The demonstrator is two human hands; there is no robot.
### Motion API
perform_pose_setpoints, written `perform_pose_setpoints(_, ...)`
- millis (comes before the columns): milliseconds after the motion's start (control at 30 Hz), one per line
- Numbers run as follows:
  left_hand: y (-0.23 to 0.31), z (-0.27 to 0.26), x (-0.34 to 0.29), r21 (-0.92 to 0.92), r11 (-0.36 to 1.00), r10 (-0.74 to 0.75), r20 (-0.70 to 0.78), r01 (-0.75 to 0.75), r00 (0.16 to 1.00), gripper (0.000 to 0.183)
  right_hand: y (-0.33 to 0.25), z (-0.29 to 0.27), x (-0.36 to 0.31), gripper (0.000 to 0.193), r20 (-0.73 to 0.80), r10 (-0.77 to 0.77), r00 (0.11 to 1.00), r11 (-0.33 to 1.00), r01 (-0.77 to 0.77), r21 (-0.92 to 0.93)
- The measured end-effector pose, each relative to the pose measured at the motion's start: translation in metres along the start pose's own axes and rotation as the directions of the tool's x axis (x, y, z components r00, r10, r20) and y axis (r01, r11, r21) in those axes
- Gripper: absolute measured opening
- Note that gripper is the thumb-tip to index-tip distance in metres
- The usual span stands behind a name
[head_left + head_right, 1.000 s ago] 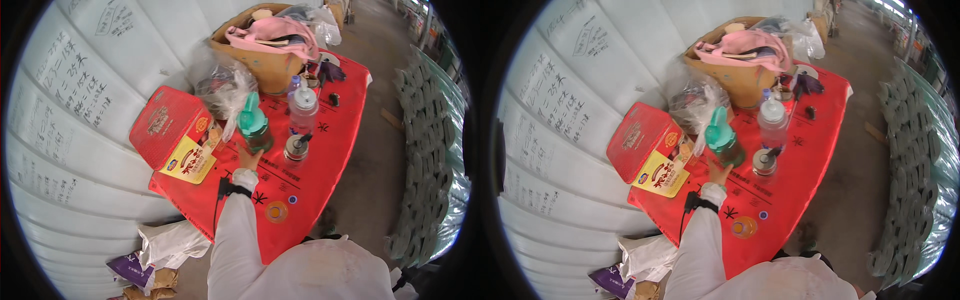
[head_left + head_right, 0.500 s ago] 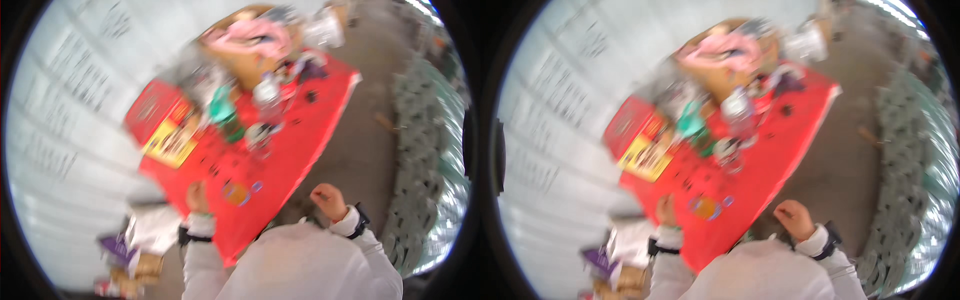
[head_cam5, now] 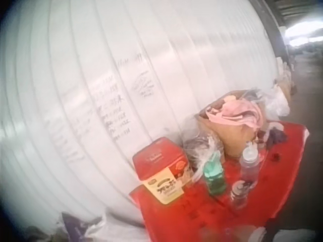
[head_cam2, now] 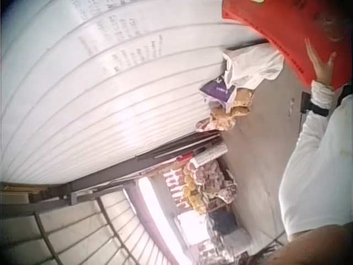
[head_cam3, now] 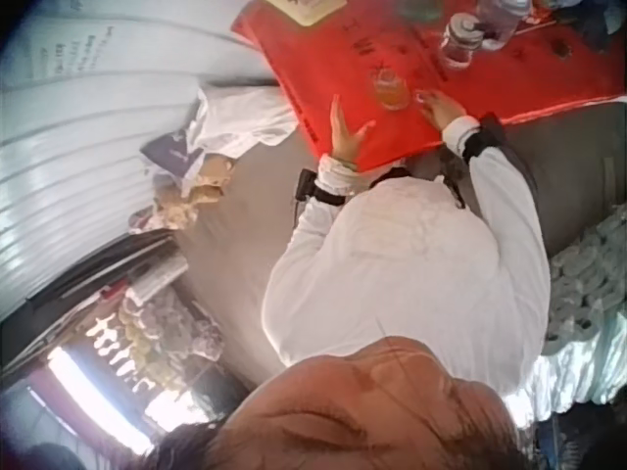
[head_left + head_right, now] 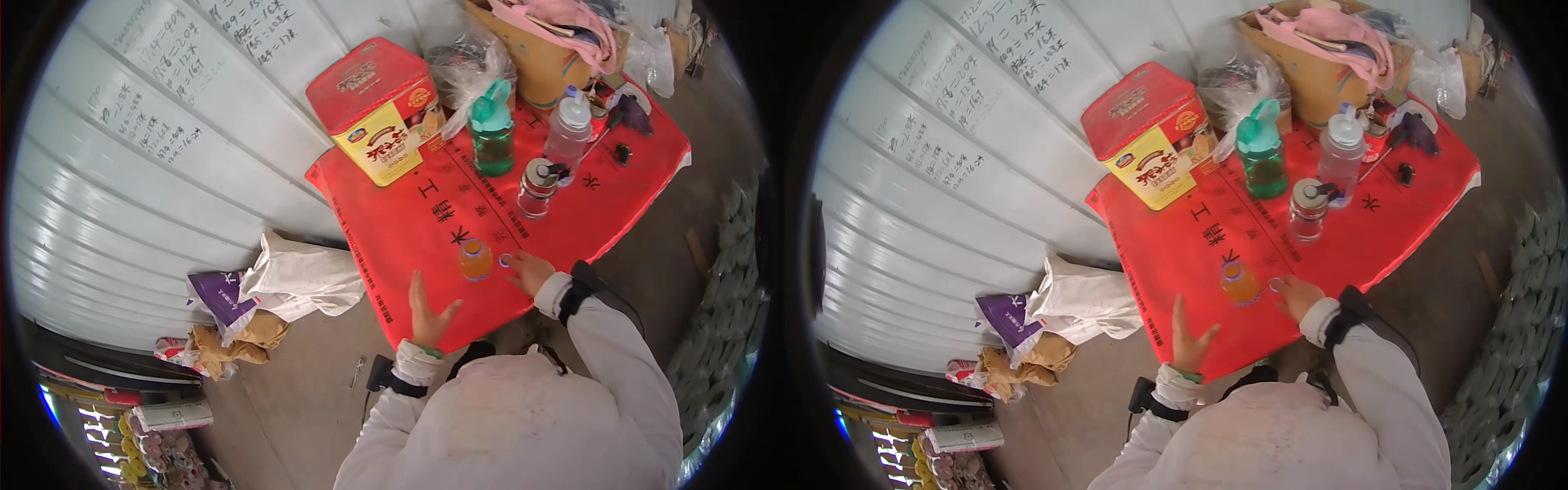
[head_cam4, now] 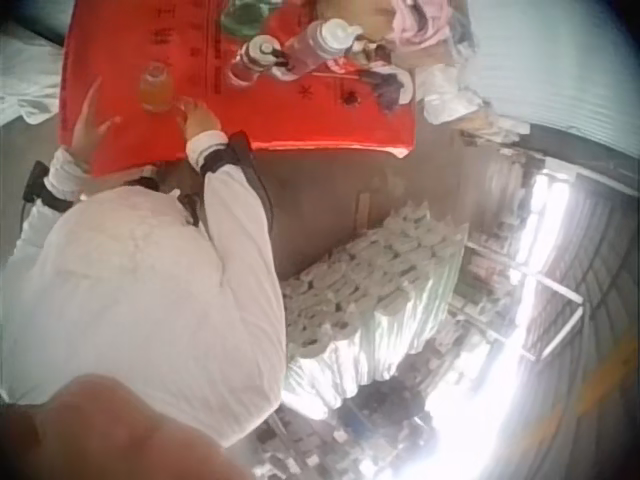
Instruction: Pouring orange liquid from a small plastic bottle into a large green water bottle.
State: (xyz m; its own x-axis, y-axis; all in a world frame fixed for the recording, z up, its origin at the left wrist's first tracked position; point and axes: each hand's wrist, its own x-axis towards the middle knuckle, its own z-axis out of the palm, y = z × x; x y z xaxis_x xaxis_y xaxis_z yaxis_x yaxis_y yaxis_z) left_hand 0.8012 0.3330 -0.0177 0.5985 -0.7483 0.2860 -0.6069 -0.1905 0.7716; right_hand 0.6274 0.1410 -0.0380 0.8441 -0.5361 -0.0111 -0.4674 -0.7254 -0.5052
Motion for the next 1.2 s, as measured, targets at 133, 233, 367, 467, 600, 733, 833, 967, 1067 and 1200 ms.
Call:
perform_pose_setpoints(133,0.008,0.007,0.002,-0.055,0.998,0.011,0.095,-0.006,0.995,0.103,0.002,0.027,0.022,0.031,0.103,0.020,0.995,0.969,0.006,-0.245)
perform_pose_setpoints(233,0.006,0.025,0.012,-0.063,0.998,0.030,0.129,-0.022,0.991,0.111,0.037,0.058,0.021,0.025,-0.008,-0.072,0.997,0.987,0.070,-0.148)
perform_pose_setpoints(367,-0.006,0.050,0.033,-0.168,0.985,0.064,0.095,-0.047,0.993,0.111,0.032,0.042,0.004,0.023,0.057,0.443,0.895,0.580,-0.335,0.743)
perform_pose_setpoints(467,-0.011,0.059,0.035,-0.230,0.970,0.110,0.112,-0.082,0.988,0.112,-0.003,-0.020,-0.006,0.030,0.070,0.430,0.900,0.317,-0.223,0.922)
perform_pose_setpoints(600,-0.017,0.074,0.046,-0.389,0.921,0.070,0.173,0.002,0.982,0.107,-0.044,-0.067,0.017,0.033,-0.132,0.220,0.966,0.303,0.061,0.951)
perform_pose_setpoints(733,-0.013,0.078,0.047,-0.430,0.903,0.040,0.127,0.019,0.991,0.096,-0.089,-0.087,0.042,0.031,-0.229,0.043,0.972,0.458,0.185,0.870)
perform_pose_setpoints(833,-0.009,0.074,0.052,-0.519,0.844,-0.007,0.238,0.133,0.971,0.084,-0.098,-0.090,0.048,0.034,-0.247,-0.124,0.961,0.821,0.239,0.518)
perform_pose_setpoints(967,-0.010,0.072,0.056,-0.372,0.922,0.150,0.101,-0.103,0.983,0.073,-0.088,-0.086,0.056,0.033,-0.118,-0.264,0.957,0.953,0.277,0.118)
perform_pose_setpoints(1067,-0.015,0.070,0.057,-0.306,0.932,0.234,0.099,-0.194,0.967,0.071,-0.089,-0.097,0.070,0.031,0.071,-0.292,0.954,0.951,0.297,-0.087)
perform_pose_setpoints(1200,-0.015,0.072,0.058,-0.456,0.887,0.185,0.209,-0.072,0.960,0.072,-0.112,-0.115,0.082,0.024,0.315,-0.257,0.914,0.867,0.362,-0.342)
